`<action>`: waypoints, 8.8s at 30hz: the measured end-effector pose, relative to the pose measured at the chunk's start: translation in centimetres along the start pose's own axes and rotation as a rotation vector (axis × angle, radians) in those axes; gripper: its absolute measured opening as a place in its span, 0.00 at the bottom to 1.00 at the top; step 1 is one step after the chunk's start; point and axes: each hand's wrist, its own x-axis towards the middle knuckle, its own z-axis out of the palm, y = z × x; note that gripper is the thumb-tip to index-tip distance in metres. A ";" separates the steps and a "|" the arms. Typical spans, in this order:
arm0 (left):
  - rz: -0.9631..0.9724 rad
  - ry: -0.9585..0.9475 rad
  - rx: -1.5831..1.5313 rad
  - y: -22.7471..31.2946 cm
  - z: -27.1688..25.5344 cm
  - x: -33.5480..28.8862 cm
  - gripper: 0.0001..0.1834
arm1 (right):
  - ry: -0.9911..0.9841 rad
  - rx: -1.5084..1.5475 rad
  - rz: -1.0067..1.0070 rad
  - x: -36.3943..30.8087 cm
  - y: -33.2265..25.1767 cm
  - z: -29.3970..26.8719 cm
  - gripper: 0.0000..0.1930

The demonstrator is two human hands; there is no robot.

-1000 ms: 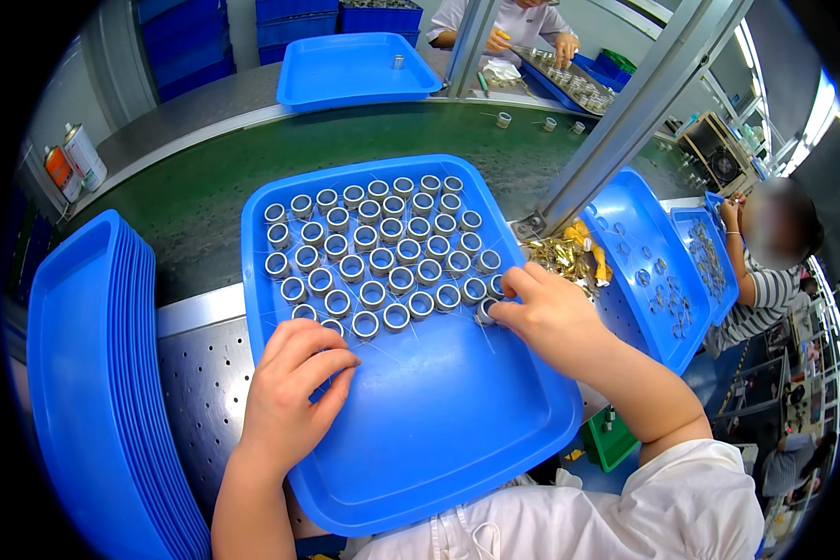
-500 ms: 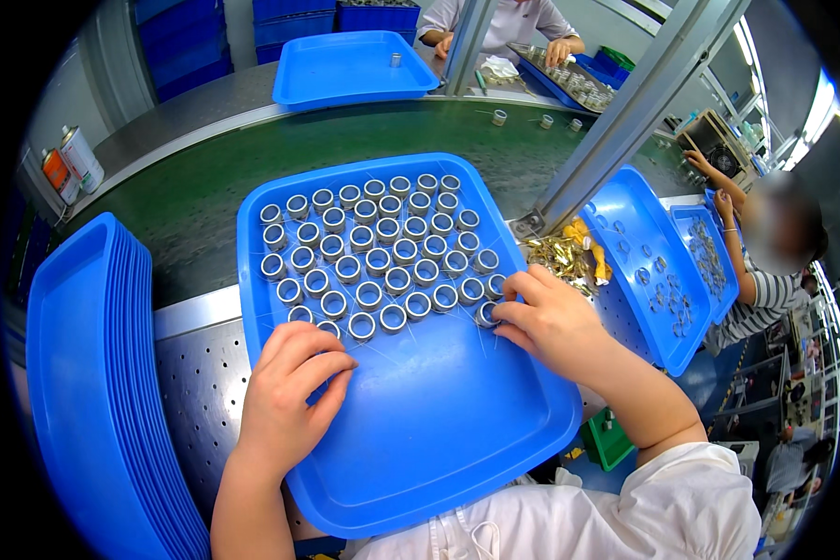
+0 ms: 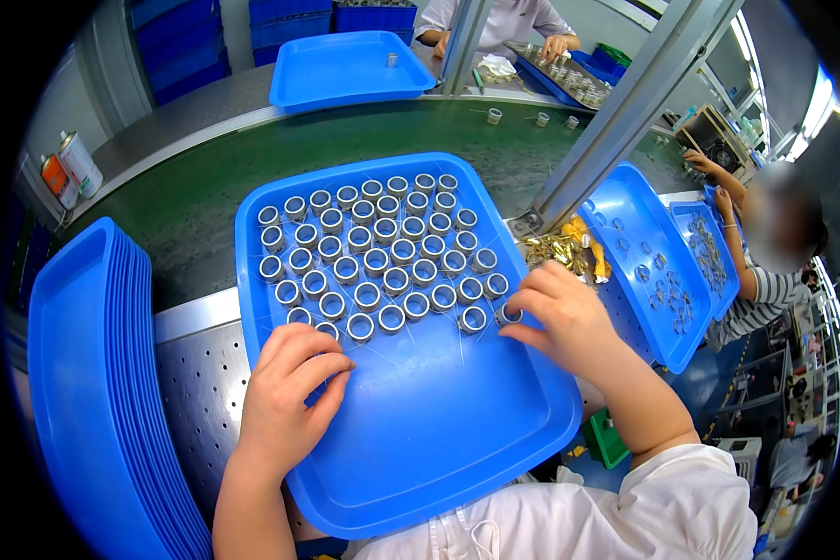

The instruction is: The person picks up small cylindrical metal components from a blue tray and inserts a thin wire into them. They manipulate the wire and component by hand, then place the assembled unit into a separate blue tray. The process is repeated for multiple units.

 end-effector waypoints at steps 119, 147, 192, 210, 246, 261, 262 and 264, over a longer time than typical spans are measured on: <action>-0.626 0.269 -0.204 -6.6 -0.5 -2.5 0.26 | 0.159 -0.102 0.593 15.6 42.7 1.7 0.07; -0.585 0.326 -0.236 -6.2 -0.8 -2.8 0.23 | 0.012 0.146 0.172 8.0 29.5 -4.9 0.09; -0.647 0.394 -0.318 -5.4 0.7 -1.6 0.16 | 0.002 0.373 -0.535 5.4 -5.3 2.5 0.11; -0.649 0.400 -0.372 -5.4 0.4 -2.0 0.16 | 0.070 0.179 -0.500 4.5 -5.9 0.8 0.10; -0.654 0.312 -0.077 -8.0 -1.0 -4.2 0.22 | 0.062 -0.216 0.801 10.6 53.6 -0.7 0.11; -0.682 0.348 -0.110 -8.2 -1.0 -4.4 0.22 | -0.051 -0.323 0.536 12.5 46.3 -1.3 0.18; -0.689 0.344 -0.113 -8.1 -1.0 -4.4 0.22 | -0.126 -0.382 0.520 12.9 44.6 -1.6 0.21; -0.686 0.333 -0.114 -8.0 -0.7 -3.7 0.22 | -0.140 -0.463 0.497 13.2 44.0 -1.5 0.18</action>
